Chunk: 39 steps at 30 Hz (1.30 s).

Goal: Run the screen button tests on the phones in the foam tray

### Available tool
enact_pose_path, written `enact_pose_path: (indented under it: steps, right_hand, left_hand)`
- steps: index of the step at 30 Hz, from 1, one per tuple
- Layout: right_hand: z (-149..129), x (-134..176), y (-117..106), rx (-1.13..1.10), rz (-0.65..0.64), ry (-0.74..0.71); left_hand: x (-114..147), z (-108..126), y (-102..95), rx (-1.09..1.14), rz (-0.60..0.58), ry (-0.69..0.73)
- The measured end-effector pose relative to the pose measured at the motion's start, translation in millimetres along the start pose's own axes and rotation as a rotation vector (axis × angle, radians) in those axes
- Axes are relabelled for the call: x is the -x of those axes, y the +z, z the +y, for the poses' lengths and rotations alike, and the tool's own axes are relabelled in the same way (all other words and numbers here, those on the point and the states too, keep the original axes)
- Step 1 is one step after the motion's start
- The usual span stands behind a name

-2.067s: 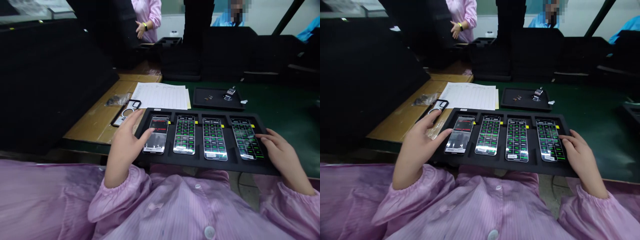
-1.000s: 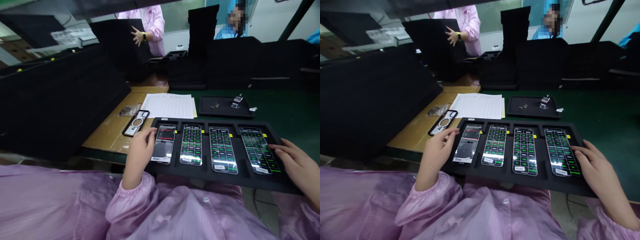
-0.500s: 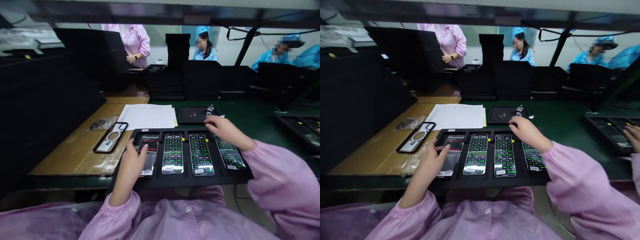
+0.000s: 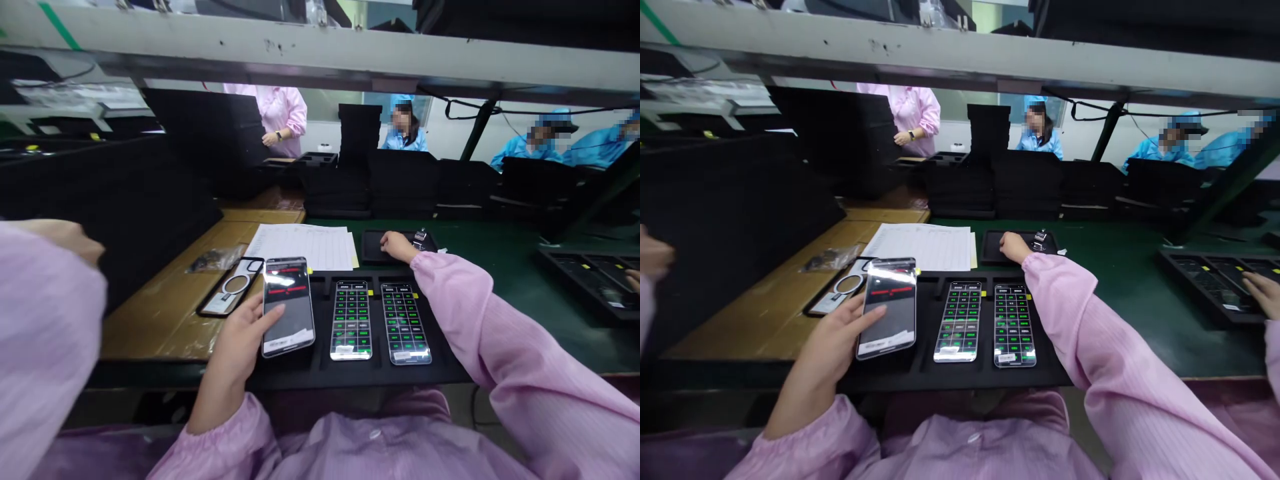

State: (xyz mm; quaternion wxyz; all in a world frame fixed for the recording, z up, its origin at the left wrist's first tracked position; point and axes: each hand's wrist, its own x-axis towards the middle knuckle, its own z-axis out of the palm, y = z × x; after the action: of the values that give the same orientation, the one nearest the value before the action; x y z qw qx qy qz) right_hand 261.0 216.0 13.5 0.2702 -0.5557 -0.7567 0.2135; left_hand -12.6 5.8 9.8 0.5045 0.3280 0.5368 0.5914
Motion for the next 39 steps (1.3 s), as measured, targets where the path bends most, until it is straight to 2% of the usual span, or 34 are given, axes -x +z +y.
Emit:
enact_pose_path:
  steps: [3,6,10,18,20,22,25,27,31,34,39]
  right_hand:
    - [-6.3,3.5,-14.8,-0.061,0.0,0.047]
    - [-16.6,18.8,-29.3,-0.183,-0.02,0.061]
    - [-29.6,48.5,-40.4,-0.344,-0.084,0.081]
    - [-38.8,66.8,-37.7,-0.604,-0.126,0.186]
    - [-45.3,80.0,-32.9,-0.672,-0.186,0.202]
    - [-54.7,103.2,-25.7,-0.77,-0.31,0.201]
    - [-70.1,146.1,-15.6,-1.059,-0.533,0.186]
    - [-78.7,170.5,-12.4,-1.231,-0.589,0.204]
    - [-89.1,197.3,-12.8,-1.329,-0.485,0.256]
    - [-91.2,207.0,-9.9,-1.356,-0.396,0.211]
    - [-89.5,220.1,7.7,-1.392,-0.145,0.121]
  left_hand:
    - [4.5,4.9,16.3,0.205,0.084,0.032]
    - [6.6,7.7,38.0,0.398,0.13,-0.116]
    - [6.5,7.5,59.1,0.475,0.141,-0.25]
    - [12.7,9.4,68.6,0.563,0.113,-0.276]
    - [13.3,9.9,70.7,0.584,0.116,-0.257]
    - [13.5,9.7,74.2,0.607,0.122,-0.231]
    - [14.3,8.7,82.3,0.635,0.123,-0.209]
    - [15.9,8.3,88.8,0.643,0.116,-0.212]
    - [21.7,9.5,102.2,0.646,0.116,-0.225]
    - [27.5,9.5,111.1,0.666,0.119,-0.222]
    - [37.9,0.1,122.5,0.667,0.093,-0.151]
